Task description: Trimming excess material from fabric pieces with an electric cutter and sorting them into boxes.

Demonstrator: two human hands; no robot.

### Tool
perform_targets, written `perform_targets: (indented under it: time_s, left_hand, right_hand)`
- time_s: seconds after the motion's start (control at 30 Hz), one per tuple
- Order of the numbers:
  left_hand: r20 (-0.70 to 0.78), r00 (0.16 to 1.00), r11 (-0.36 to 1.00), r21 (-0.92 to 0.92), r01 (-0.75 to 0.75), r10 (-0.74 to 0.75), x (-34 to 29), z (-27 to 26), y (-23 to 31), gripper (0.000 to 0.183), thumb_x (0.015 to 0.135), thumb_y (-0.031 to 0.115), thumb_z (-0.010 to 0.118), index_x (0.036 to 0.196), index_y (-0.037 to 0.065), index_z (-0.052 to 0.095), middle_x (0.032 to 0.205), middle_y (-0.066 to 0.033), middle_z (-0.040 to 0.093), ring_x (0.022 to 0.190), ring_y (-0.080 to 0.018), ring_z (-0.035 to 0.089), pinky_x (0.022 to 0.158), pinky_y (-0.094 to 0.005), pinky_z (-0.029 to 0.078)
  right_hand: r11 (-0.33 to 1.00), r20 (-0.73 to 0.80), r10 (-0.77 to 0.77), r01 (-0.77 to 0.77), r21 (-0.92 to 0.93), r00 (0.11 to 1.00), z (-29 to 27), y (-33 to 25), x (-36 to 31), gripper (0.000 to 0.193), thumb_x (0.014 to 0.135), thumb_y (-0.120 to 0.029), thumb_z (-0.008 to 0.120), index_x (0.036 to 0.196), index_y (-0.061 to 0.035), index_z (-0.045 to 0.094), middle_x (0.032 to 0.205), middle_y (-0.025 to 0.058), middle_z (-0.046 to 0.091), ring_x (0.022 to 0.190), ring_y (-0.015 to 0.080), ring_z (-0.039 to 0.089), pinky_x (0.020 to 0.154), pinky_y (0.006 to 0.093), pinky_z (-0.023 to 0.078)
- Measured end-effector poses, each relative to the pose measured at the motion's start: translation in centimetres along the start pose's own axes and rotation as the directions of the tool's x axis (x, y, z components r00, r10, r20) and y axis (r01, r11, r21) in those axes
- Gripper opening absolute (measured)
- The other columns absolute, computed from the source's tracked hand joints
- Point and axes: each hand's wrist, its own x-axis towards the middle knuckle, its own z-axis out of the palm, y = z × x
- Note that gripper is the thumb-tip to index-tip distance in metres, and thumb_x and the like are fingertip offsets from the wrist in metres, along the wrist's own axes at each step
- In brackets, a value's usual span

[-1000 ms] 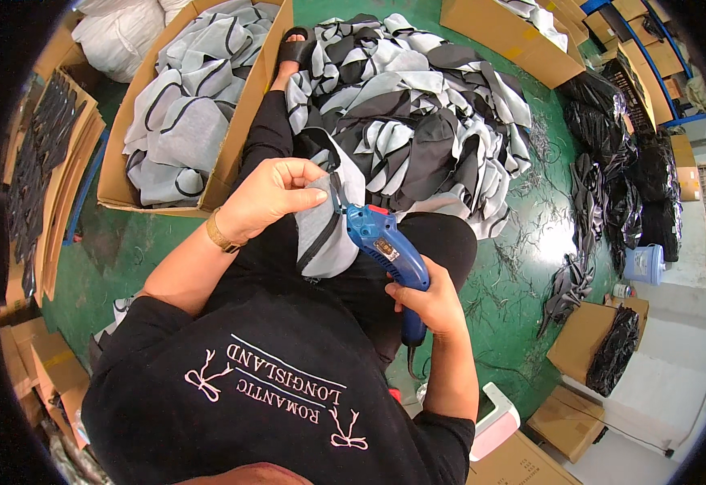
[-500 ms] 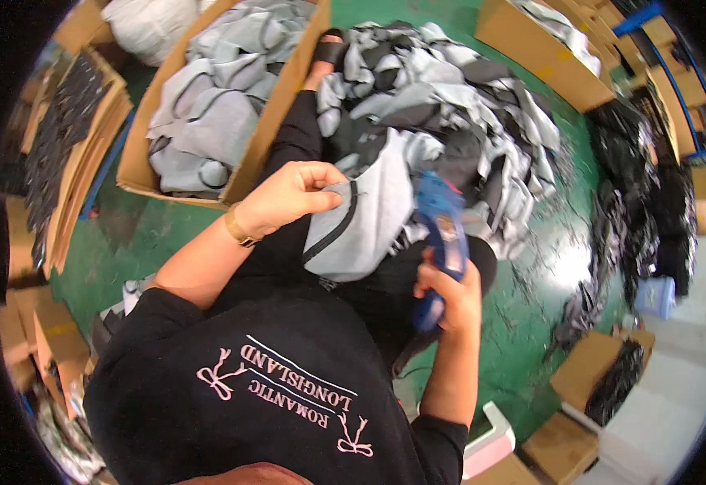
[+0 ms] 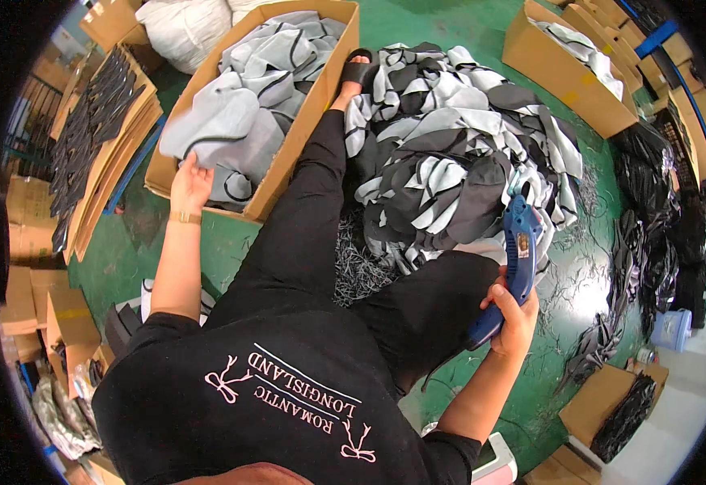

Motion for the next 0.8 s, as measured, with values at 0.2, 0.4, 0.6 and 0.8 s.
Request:
perform_targets:
  time_s: [0.2,0.4,0.6,0.8]
  left_hand:
    - [0.041,0.999,1.0,0.011,0.013,-0.014,-2.4,-0.1,0.3,0.019,0.088,0.021,0.06,0.105,0.012,0.058,0.105,0.0004,0.061,0.098,-0.0164,0.057,0.085,-0.0323,0.046]
    - [0.18,0.983,0.998,0.036,-0.054,0.047,-3.5,0.0,4.0,0.027,0.089,0.019,0.058,0.113,0.008,0.055,0.113,-0.0041,0.059,0.103,-0.0195,0.056,0.089,-0.0355,0.047]
    - [0.142,0.988,0.999,-0.008,-0.053,0.054,-4.8,0.4,4.2,0.022,0.088,0.018,0.061,0.106,0.006,0.057,0.109,-0.0044,0.061,0.1,-0.0197,0.058,0.088,-0.0344,0.048]
    - [0.13,0.991,0.999,0.036,-0.031,0.027,-3.3,0.5,3.7,0.027,0.086,0.021,0.061,0.11,0.009,0.055,0.11,-0.0043,0.059,0.1,-0.0202,0.058,0.086,-0.0337,0.048]
  right_hand:
    - [0.992,-0.098,-0.091,0.082,-0.091,0.991,-2.3,-0.9,-2.1,0.041,0.074,-0.01,0.065,0.109,0.0074,0.051,0.079,0.0053,0.054,0.062,0.0126,0.053,0.056,0.025,0.045]
    - [0.958,-0.135,-0.176,0.137,-0.252,0.975,-4.1,-0.7,-2.6,0.032,0.075,-0.011,0.067,0.102,0.0013,0.055,0.074,0.0036,0.054,0.057,0.0116,0.053,0.055,0.0239,0.045]
    - [0.937,-0.194,-0.217,0.148,-0.315,0.957,-6.5,1.1,1.1,0.022,0.075,-0.01,0.068,0.091,-0.0006,0.056,0.069,0.0039,0.056,0.055,0.0121,0.054,0.053,0.0252,0.044]
    - [0.885,-0.199,-0.145,0.037,-0.464,0.969,-9.1,4.5,5.8,0.035,0.064,-0.013,0.065,0.095,0.0008,0.056,0.073,0.0057,0.057,0.062,0.0152,0.054,0.059,0.0298,0.044]
